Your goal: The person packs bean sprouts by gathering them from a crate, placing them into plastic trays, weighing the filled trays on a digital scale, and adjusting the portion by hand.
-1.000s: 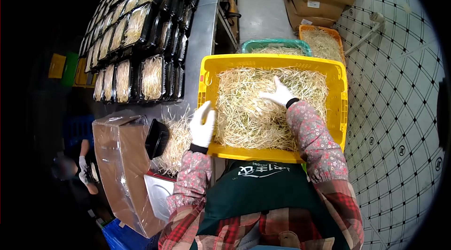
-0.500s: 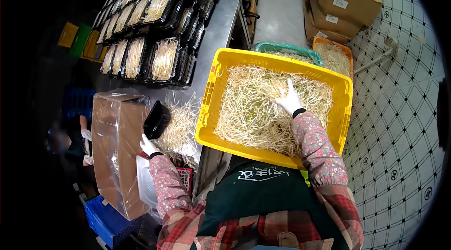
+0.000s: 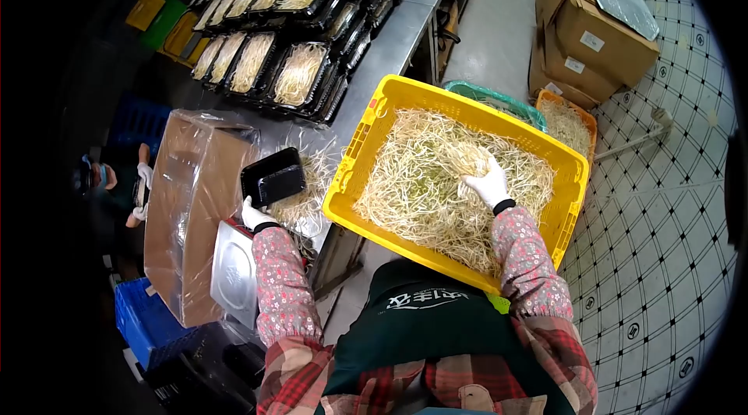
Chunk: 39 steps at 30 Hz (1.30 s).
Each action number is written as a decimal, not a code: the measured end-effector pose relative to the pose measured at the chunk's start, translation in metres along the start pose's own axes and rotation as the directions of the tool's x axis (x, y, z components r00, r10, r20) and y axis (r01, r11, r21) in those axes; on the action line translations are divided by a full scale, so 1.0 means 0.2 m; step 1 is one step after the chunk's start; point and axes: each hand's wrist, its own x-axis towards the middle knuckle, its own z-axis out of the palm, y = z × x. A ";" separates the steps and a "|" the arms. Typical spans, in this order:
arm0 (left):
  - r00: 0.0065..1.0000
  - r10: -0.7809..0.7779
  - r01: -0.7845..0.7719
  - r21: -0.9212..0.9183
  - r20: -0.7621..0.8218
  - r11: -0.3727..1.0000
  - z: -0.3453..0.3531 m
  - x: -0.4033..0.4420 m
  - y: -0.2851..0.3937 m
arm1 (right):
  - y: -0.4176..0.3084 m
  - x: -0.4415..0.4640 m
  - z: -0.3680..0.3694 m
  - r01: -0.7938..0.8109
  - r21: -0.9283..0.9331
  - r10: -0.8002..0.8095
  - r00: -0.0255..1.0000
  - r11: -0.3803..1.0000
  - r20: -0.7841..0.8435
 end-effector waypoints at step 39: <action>0.582 0.496 -0.646 0.737 0.644 -0.200 -1.30 -0.13 0.65 | -1.83 -0.99 2.47 0.864 0.437 -0.322 -0.351 0.249 0.879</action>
